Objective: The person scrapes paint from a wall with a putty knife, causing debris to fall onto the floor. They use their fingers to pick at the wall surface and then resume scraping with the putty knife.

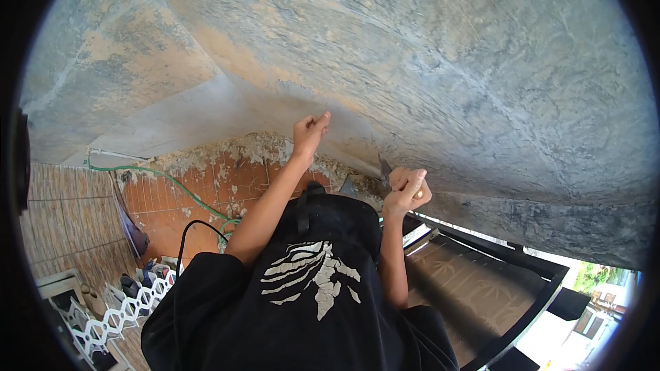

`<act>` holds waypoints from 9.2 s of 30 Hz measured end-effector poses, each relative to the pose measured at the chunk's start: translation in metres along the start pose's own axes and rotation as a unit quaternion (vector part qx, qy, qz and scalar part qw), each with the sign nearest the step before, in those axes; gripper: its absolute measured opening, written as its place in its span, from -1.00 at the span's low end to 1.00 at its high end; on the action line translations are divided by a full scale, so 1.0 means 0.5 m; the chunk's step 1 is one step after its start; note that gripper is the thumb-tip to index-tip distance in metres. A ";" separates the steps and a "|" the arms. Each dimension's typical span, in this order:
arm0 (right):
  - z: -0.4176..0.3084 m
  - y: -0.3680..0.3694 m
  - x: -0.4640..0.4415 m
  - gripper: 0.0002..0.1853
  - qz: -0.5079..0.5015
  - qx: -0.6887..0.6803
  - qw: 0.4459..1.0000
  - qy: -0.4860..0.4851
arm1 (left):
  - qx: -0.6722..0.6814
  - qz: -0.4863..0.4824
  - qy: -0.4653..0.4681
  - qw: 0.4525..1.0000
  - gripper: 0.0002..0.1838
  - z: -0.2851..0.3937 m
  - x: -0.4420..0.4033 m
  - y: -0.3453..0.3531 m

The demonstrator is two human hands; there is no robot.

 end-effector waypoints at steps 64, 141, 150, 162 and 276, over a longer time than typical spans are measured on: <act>-0.037 0.193 -0.003 -0.46 -0.123 0.108 0.953 -0.257 | 0.114 -0.413 -0.190 0.883 -0.35 -0.042 0.257 0.244; 0.001 0.147 -0.031 -0.44 -0.088 -0.019 0.990 -0.112 | -0.153 -0.228 0.217 0.937 -0.54 0.054 0.208 0.210; 0.024 0.160 -0.013 -0.43 -0.100 0.000 0.985 -0.143 | -0.079 -0.340 0.016 0.937 -0.64 -0.049 0.193 0.223; 0.056 0.320 0.041 -0.46 -0.250 0.069 0.963 -0.079 | -0.130 -0.166 0.092 0.973 -0.59 -0.001 0.130 0.057; 0.469 0.581 0.228 -0.79 -0.589 0.383 0.682 0.203 | 0.035 0.171 0.056 0.983 -0.78 -0.045 -0.338 -0.469</act>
Point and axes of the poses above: each hand's wrist, its own x-axis away from the middle knuckle, its own y-axis out of the palm, z = x × y, the point moved 10 cm from there along -x, towards the middle knuckle, and after that the axes turned 5 degrees about -y, right-handed, at the moved point
